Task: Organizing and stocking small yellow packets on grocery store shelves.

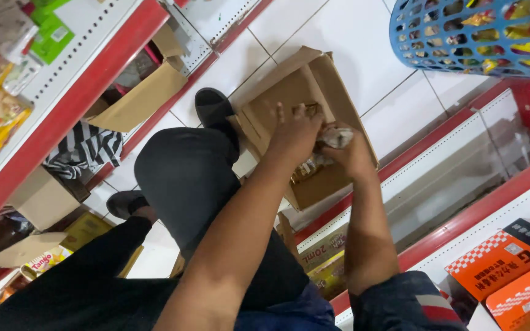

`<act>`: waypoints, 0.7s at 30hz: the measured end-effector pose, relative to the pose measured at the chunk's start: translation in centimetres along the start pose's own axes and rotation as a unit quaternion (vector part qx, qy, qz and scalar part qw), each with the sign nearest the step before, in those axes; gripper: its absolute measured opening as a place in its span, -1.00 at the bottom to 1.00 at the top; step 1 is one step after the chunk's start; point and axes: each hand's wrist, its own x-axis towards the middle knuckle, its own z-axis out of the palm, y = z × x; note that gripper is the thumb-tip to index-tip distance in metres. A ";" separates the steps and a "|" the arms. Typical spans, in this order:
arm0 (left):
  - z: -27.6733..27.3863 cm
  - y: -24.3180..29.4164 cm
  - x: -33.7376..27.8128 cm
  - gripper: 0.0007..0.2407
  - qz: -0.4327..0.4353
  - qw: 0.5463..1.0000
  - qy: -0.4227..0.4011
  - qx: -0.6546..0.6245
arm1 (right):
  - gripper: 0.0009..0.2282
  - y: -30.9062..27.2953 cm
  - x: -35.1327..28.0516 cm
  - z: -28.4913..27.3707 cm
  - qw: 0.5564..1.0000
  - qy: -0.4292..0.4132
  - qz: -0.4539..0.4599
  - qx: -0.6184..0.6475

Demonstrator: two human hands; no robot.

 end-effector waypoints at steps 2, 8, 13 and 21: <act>-4.2 2.2 -2.0 -0.50 -0.035 0.960 -0.276 -0.017 | -0.67 -3.6 -3.7 -2.2 0.999 0.048 0.010 -0.006; -13.5 4.5 -15.0 -0.33 0.103 0.934 0.009 -0.342 | -0.78 -17.4 -13.1 -0.5 0.990 0.112 -0.081 0.011; -17.4 0.3 -26.8 -0.32 0.095 0.899 0.101 -0.416 | -0.80 -23.2 -18.0 6.9 0.986 -0.039 -0.163 0.015; -15.8 -7.5 -39.3 -0.36 -0.146 0.722 0.246 -0.630 | -0.61 -27.7 -21.5 16.1 0.965 -0.102 -0.215 -0.110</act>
